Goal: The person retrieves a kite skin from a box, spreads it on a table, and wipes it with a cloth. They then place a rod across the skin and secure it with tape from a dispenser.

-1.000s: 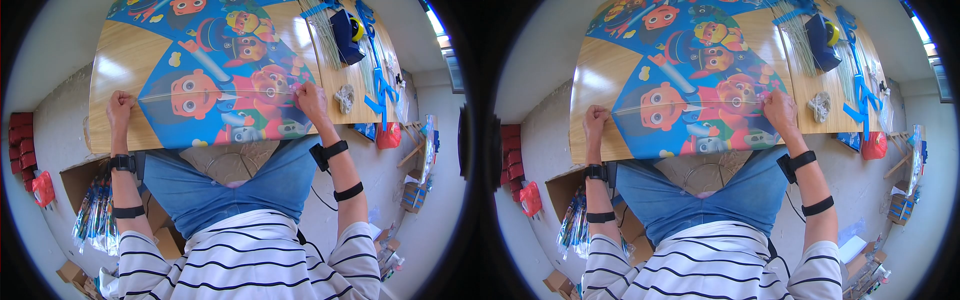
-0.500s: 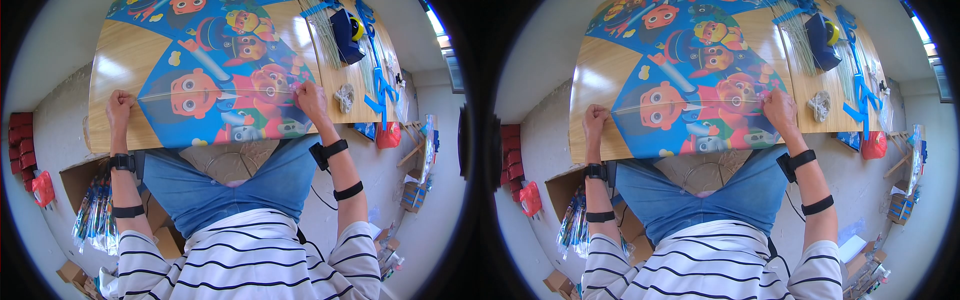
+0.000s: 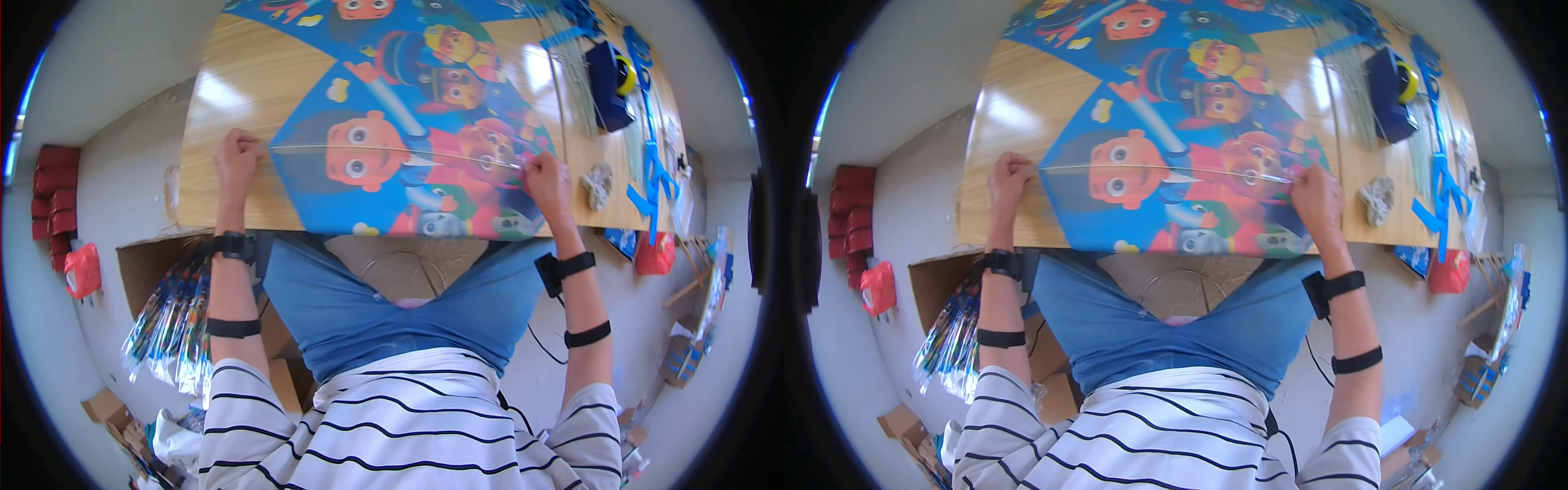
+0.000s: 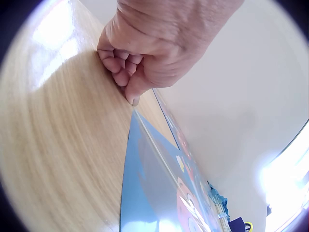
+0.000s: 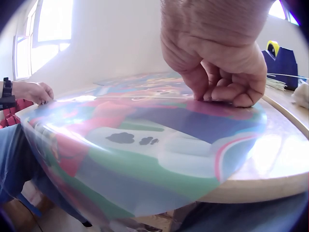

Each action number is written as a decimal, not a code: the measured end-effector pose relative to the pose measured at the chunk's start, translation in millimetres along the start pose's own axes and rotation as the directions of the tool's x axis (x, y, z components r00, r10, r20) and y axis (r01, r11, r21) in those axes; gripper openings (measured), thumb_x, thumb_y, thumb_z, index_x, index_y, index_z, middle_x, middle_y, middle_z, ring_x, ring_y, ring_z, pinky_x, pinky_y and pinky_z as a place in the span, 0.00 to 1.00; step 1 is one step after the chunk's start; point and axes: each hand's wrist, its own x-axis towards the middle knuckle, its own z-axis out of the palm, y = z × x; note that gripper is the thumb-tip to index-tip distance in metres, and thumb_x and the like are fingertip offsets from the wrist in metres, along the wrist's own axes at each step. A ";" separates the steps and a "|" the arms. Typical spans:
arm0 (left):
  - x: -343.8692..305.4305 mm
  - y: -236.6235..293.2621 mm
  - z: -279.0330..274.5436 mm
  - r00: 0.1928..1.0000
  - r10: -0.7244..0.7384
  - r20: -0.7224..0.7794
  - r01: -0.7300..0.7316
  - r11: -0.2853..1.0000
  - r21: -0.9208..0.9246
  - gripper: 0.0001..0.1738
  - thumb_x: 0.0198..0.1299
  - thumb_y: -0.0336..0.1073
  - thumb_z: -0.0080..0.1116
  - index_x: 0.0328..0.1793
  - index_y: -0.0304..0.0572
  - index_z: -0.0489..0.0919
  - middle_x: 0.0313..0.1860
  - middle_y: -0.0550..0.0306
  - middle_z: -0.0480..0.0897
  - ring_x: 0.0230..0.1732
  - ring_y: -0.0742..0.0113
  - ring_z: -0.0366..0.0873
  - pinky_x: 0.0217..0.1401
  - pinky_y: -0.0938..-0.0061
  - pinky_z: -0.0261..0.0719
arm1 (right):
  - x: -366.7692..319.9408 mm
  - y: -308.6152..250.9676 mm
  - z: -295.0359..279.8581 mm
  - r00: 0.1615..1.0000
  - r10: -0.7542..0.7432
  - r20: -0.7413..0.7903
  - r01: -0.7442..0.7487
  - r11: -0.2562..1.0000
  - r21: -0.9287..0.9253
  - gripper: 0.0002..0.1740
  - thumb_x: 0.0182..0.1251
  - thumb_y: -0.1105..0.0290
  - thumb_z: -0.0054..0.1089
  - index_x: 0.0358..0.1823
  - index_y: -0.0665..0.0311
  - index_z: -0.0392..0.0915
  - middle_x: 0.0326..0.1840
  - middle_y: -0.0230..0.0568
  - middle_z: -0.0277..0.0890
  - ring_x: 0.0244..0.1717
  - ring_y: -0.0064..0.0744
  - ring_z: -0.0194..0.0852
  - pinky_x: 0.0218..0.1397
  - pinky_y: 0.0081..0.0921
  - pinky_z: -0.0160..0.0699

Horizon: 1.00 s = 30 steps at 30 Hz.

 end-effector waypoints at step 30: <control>-3.1 8.4 -3.6 1.000 0.007 0.018 -0.007 1.000 -0.018 0.11 0.50 0.26 0.70 0.40 0.38 0.82 0.27 0.63 0.80 0.29 0.74 0.75 0.35 0.76 0.76 | 1.2 0.0 -1.9 0.998 0.067 -0.018 -0.065 0.996 0.064 0.11 0.57 0.63 0.65 0.34 0.62 0.86 0.36 0.54 0.85 0.43 0.56 0.83 0.48 0.46 0.80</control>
